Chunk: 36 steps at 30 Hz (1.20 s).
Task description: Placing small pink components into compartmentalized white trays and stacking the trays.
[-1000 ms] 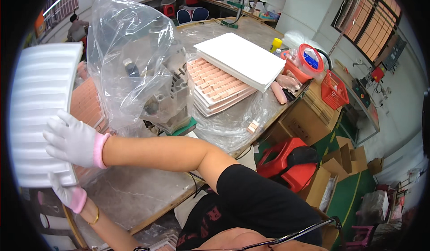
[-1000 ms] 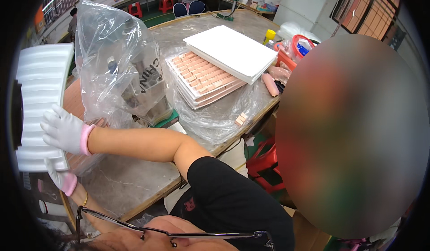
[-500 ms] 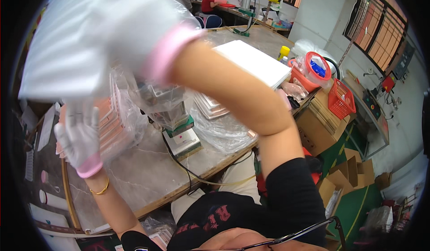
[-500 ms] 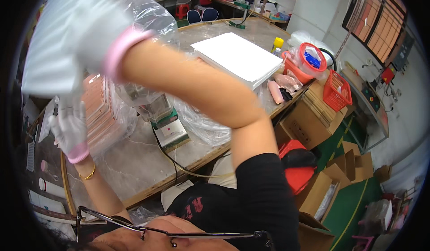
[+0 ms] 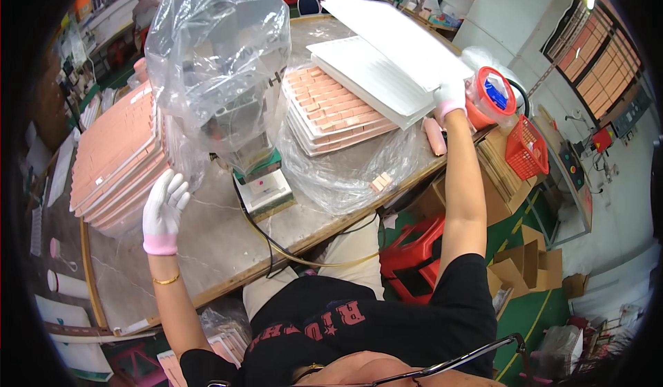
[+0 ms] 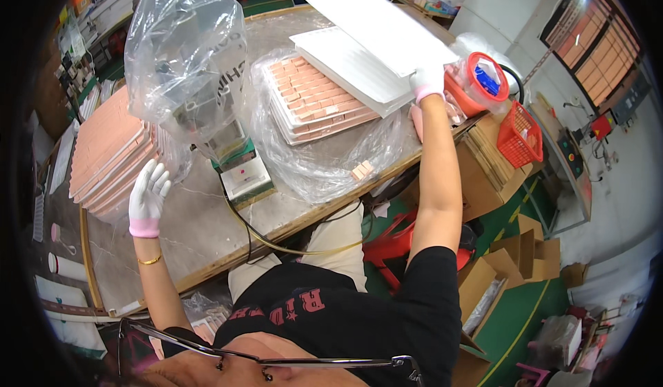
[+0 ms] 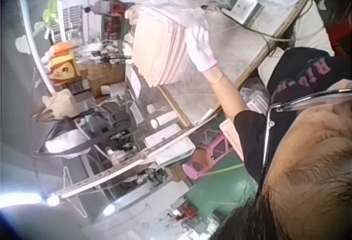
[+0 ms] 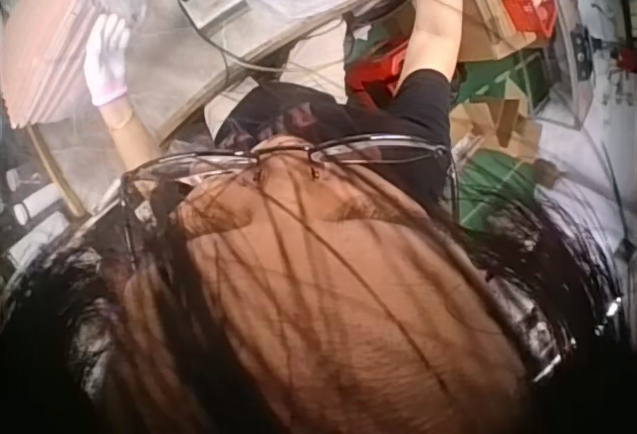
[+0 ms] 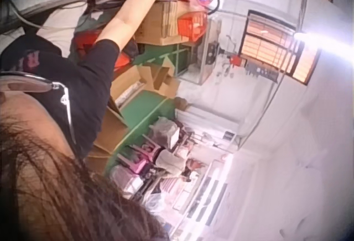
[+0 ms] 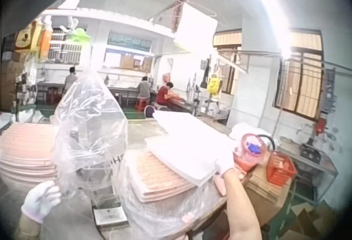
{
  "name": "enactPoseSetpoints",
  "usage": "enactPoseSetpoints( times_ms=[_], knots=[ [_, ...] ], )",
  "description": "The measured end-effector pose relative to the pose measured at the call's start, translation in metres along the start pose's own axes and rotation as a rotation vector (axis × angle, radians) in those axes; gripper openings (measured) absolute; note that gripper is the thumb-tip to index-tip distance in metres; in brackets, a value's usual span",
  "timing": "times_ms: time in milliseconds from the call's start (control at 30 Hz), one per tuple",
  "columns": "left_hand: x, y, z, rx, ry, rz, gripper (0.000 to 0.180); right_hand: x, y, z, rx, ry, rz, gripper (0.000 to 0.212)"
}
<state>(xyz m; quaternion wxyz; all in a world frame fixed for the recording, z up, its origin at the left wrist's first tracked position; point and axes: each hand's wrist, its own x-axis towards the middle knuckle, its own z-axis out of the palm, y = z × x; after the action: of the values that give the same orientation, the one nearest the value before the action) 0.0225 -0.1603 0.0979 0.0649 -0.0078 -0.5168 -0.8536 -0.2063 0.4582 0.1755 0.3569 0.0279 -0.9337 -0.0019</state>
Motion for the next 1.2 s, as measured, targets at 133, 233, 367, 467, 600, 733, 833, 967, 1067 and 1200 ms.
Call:
enactPoseSetpoints(
  times_ms=[133,233,367,467,600,733,833,967,1067,1200],
  knots=[
    [0.004,-0.008,-0.018,0.007,0.08,-0.045,0.053,-0.025,0.005,0.096,0.207,-0.188,-0.004,0.041],
    [-0.009,-0.002,-0.045,0.004,0.178,-0.038,0.054,-0.02,0.013,0.114,-0.926,-0.457,-0.684,0.042],
    [-0.004,0.009,-0.086,-0.154,0.419,-0.005,0.049,-0.04,-0.009,-0.032,0.182,-0.11,-0.189,0.051],
    [-0.015,0.032,-0.131,-0.291,0.735,0.155,0.045,-0.081,-0.135,-0.11,0.976,-0.299,-0.188,0.05],
    [0.008,0.053,-0.168,-0.43,0.742,0.29,0.052,-0.109,-0.269,-0.143,1.302,-0.587,-0.955,0.039],
    [0.038,0.073,-0.177,-0.536,0.996,0.242,0.071,-0.12,-0.422,-0.151,1.496,-0.538,-1.005,0.038],
    [0.068,0.104,-0.165,-0.5,1.046,0.229,0.082,-0.079,-0.52,-0.138,1.706,-0.248,-0.628,0.039],
    [0.076,0.1,-0.192,-0.614,0.92,0.158,0.088,0.002,-0.647,-0.046,1.738,-0.337,-0.229,0.044],
    [0.07,0.112,-0.18,-0.592,0.984,0.055,0.091,0.054,-0.672,0.013,1.497,-0.318,-0.005,0.046],
    [0.073,0.116,-0.19,-0.659,0.917,0.039,0.092,0.097,-0.674,0.093,1.234,-0.532,0.321,0.05]
  ],
)
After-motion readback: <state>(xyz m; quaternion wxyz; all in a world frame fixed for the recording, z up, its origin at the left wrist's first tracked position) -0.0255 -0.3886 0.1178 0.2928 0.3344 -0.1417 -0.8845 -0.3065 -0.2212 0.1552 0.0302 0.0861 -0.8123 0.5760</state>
